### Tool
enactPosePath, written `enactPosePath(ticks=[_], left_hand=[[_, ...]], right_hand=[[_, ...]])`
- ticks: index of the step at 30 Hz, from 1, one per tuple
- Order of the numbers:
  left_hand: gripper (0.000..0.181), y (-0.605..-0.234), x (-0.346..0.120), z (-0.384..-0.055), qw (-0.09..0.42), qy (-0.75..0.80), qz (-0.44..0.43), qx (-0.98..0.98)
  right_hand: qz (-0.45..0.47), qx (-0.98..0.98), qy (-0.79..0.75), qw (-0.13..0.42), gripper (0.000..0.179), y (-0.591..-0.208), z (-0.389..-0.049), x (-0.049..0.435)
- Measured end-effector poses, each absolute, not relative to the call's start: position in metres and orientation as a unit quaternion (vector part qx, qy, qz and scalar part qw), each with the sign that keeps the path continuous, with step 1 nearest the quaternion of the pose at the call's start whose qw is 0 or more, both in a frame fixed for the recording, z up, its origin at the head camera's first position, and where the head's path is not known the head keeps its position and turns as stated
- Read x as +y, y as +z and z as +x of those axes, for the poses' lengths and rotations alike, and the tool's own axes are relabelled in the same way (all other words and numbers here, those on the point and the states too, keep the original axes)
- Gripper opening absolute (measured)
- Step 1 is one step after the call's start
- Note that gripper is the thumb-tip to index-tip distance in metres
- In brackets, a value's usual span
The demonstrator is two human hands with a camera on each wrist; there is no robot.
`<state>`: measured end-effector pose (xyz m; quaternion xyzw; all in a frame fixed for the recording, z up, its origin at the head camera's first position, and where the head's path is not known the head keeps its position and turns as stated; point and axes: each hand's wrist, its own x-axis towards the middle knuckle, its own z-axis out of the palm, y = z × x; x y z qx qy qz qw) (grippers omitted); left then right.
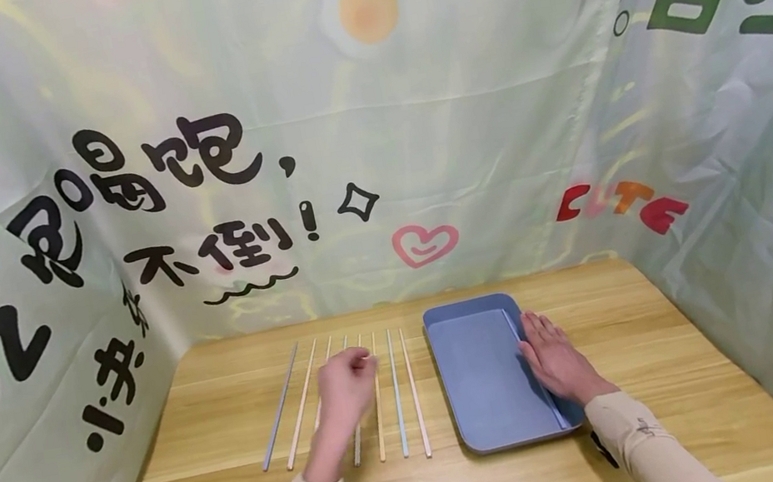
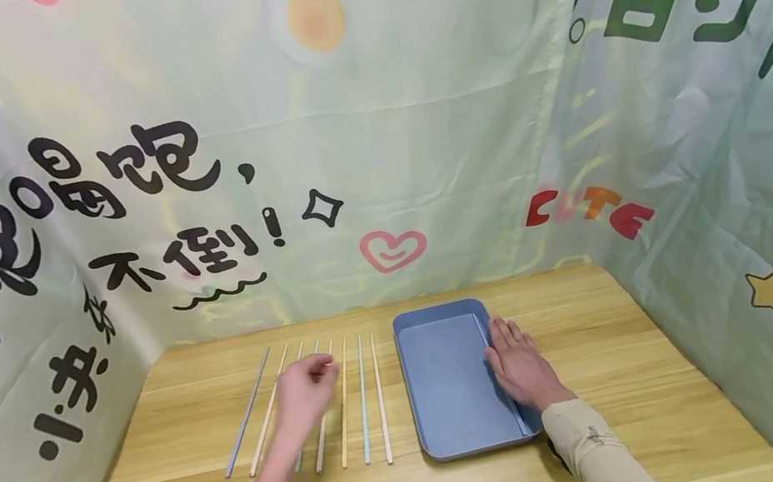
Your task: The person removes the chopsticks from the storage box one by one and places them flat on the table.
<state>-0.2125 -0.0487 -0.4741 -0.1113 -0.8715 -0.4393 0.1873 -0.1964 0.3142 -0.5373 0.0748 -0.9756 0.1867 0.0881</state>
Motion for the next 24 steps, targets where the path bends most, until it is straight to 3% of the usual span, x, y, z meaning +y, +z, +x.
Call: enactPosePath(ticks=[7, 14, 24], left_hand=[[0.007, -0.482, 0.035, -0.204, 0.085, -0.456, -0.204, -0.862], [0.007, -0.487, 0.093, -0.192, -0.028, -0.468, -0.19, -0.863], [0.02, -0.503, 0.134, -0.181, -0.051, -0.426, -0.172, -0.887]], right_hand=[[0.073, -0.974, 0.197, 0.083, 0.059, -0.537, -0.196, 0.313], [0.071, -0.974, 0.195, 0.086, 0.059, -0.536, -0.196, 0.313], [0.069, -0.975, 0.193, 0.085, 0.058, -0.536, -0.195, 0.313]])
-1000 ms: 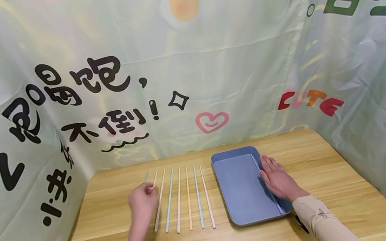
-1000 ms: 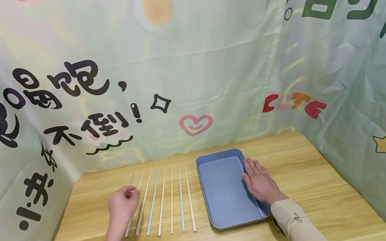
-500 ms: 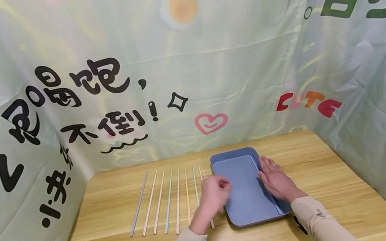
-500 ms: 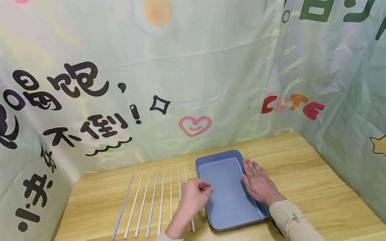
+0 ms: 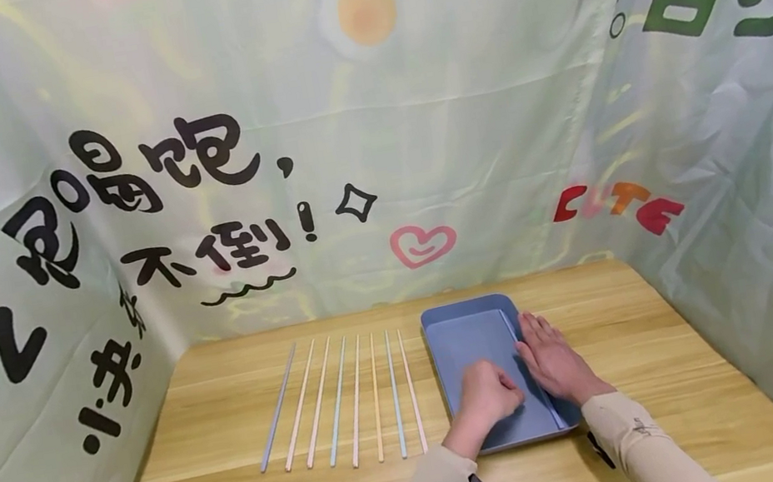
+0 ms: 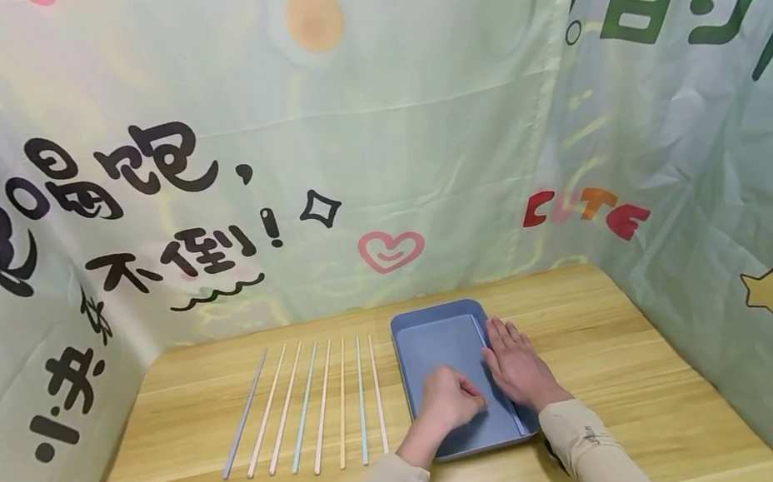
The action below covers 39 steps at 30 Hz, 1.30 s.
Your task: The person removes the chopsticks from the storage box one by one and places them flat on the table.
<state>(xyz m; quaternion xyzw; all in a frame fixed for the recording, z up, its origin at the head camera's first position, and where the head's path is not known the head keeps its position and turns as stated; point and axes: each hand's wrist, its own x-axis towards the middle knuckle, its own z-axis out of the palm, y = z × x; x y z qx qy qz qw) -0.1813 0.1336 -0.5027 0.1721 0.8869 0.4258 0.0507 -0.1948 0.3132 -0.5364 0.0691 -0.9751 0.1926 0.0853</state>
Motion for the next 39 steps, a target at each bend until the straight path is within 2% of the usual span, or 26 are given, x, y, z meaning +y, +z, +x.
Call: enactPosePath(ticks=[7, 16, 21, 25, 32, 39], left_hand=[[0.038, -0.513, 0.157, -0.178, 0.095, 0.424, 0.123, 0.892], [0.037, -0.524, 0.176, -0.174, 0.084, 0.389, 0.078, 0.914], [0.05, -0.531, 0.181, -0.175, 0.06, 0.358, 0.073, 0.929], [0.035, -0.529, 0.178, -0.176, 0.089, 0.38, 0.072, 0.918], [0.036, -0.522, 0.17, -0.176, 0.099, 0.416, 0.062, 0.902], [0.036, -0.523, 0.162, -0.174, 0.146, 0.53, 0.013, 0.835]], right_hand=[[0.075, -0.974, 0.196, 0.084, 0.058, -0.535, -0.196, 0.313], [0.079, -0.973, 0.2, 0.082, 0.058, -0.535, -0.197, 0.31], [0.081, -0.973, 0.201, 0.082, 0.058, -0.536, -0.197, 0.309], [0.081, -0.972, 0.201, 0.086, 0.057, -0.536, -0.197, 0.31], [0.077, -0.972, 0.205, 0.087, 0.057, -0.534, -0.196, 0.31], [0.072, -0.973, 0.204, 0.082, 0.057, -0.534, -0.194, 0.311]])
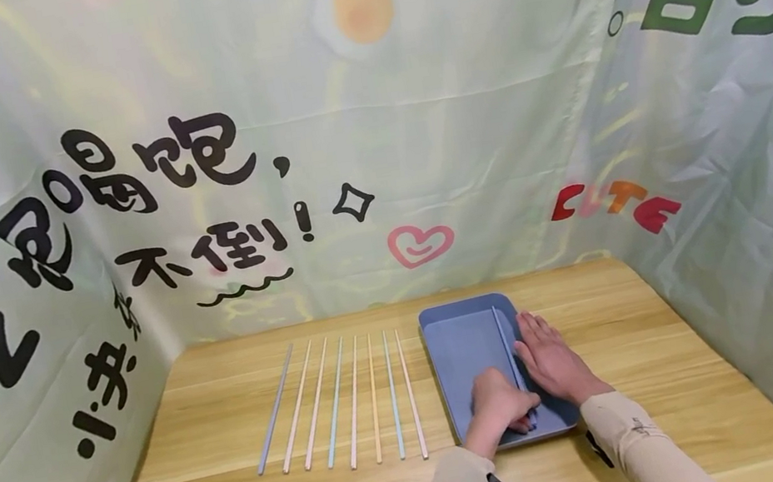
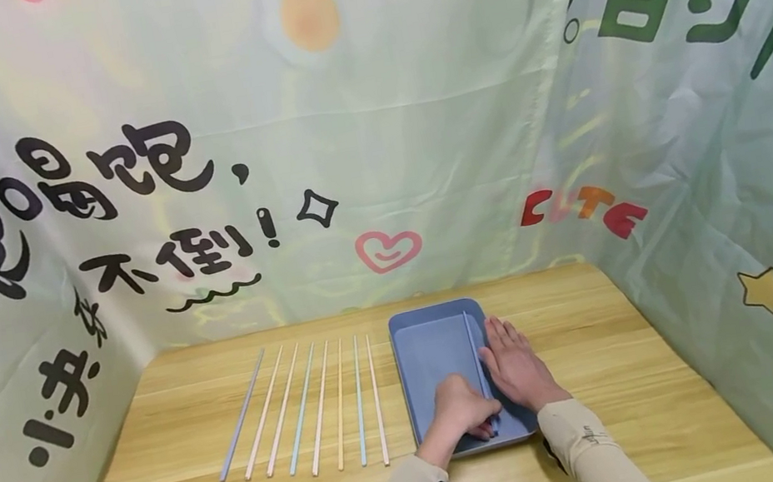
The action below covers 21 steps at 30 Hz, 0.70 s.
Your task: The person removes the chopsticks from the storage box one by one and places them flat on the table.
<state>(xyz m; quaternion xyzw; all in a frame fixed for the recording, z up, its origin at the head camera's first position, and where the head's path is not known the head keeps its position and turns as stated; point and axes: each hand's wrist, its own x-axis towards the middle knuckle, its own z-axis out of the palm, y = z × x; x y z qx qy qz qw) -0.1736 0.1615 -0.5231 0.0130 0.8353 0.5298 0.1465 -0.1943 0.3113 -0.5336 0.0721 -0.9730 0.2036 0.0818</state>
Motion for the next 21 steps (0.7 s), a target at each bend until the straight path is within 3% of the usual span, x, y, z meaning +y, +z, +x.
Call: enactPosePath(ticks=[8, 21], left_hand=[[0.029, -0.513, 0.146, -0.174, 0.19, 0.566, 0.0, 0.802], [0.014, -0.491, 0.108, -0.183, 0.2, 0.64, 0.046, 0.74]], right_hand=[[0.071, -0.973, 0.2, 0.093, 0.057, -0.536, -0.194, 0.312], [0.065, -0.975, 0.19, 0.089, 0.058, -0.536, -0.195, 0.311]])
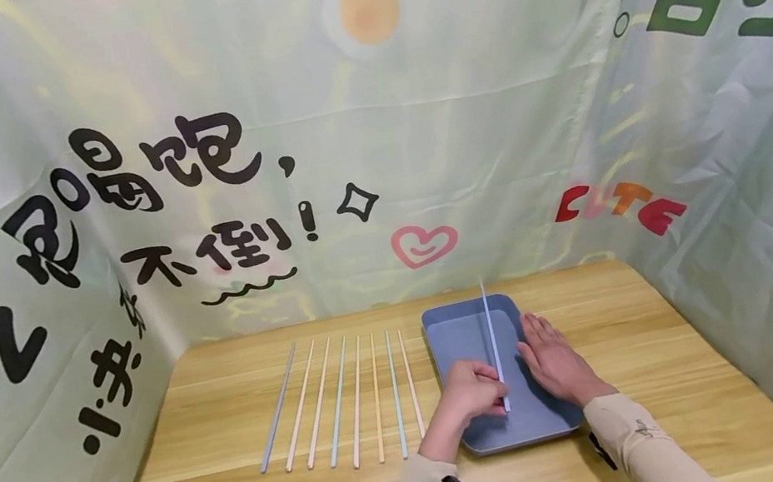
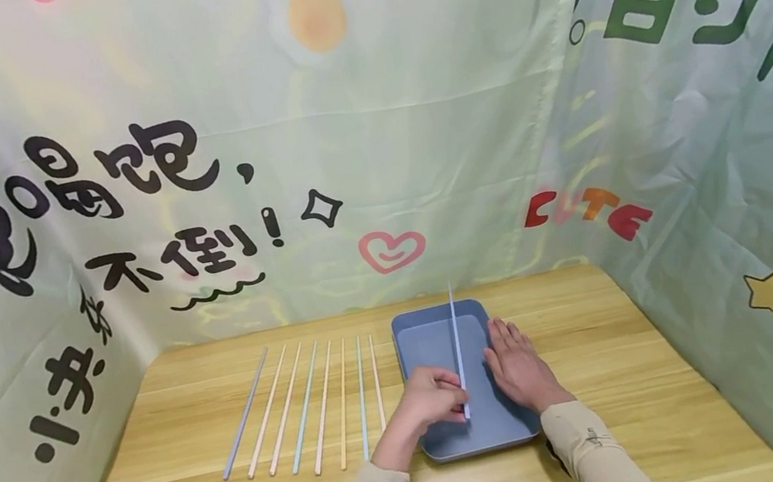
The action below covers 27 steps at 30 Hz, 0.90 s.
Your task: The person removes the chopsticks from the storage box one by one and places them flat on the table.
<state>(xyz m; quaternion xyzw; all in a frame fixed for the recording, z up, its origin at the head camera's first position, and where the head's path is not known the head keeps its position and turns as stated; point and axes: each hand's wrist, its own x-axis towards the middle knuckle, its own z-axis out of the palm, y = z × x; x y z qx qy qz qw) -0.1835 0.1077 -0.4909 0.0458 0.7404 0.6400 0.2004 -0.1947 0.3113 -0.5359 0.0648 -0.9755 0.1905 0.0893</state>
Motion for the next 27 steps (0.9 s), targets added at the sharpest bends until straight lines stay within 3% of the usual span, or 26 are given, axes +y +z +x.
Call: enactPosePath(ticks=[18, 27], left_hand=[[0.035, -0.491, -0.013, -0.203, 0.193, 0.654, 0.056, 0.729], [0.032, -0.498, -0.084, -0.211, 0.12, 0.601, 0.006, 0.79]], right_hand=[[0.075, -0.974, 0.196, 0.091, 0.058, -0.54, -0.197, 0.313], [0.072, -0.975, 0.192, 0.087, 0.058, -0.539, -0.196, 0.313]])
